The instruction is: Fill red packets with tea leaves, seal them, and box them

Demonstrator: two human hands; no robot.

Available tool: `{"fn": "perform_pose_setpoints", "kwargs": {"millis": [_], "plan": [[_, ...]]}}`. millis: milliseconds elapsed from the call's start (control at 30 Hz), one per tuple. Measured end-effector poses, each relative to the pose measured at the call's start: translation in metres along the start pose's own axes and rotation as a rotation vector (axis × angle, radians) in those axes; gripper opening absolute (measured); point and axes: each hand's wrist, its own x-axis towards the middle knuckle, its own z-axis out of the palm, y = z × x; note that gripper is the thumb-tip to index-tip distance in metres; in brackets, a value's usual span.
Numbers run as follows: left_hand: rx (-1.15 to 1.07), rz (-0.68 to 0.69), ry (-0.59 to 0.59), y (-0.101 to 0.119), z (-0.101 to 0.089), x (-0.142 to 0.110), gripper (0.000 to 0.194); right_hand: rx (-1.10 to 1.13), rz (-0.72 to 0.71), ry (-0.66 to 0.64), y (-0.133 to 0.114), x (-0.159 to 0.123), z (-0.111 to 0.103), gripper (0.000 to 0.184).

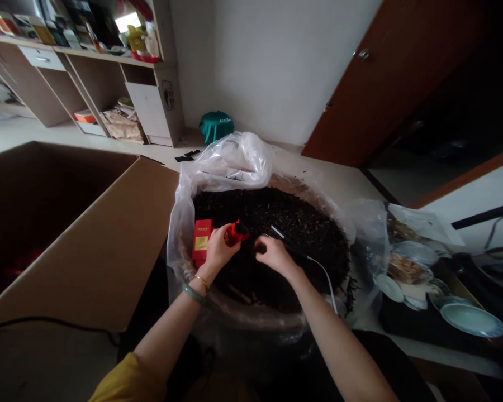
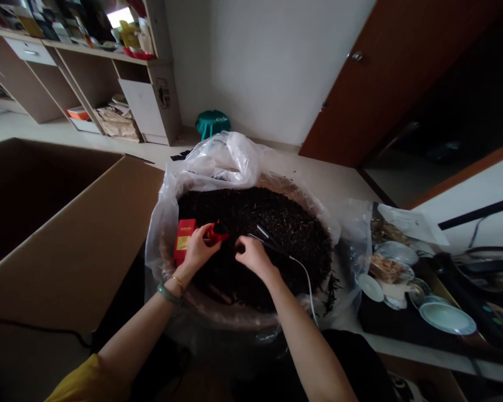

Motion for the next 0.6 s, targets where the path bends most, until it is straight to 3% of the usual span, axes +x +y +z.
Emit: {"fn": "perform_pose_setpoints", "kwargs": {"millis": [100, 167, 333, 600], "plan": [[-0.021, 0.011, -0.023, -0.002, 0.001, 0.0, 0.051, 0.176, -0.074, 0.196, -0.008, 0.011, -0.025, 0.015], [-0.036, 0.018, -0.027, -0.003, 0.002, 0.0, 0.051, 0.23, -0.111, 0.254, -0.021, 0.019, -0.033, 0.016], [-0.041, 0.042, -0.023, -0.005, 0.003, 0.0, 0.052, 0.285, -0.128, 0.241, -0.042, 0.033, -0.028, 0.025], [-0.031, 0.037, -0.03, -0.002, 0.002, 0.0, 0.054, 0.389, -0.122, 0.316, -0.031, 0.029, -0.02, 0.017]]}}
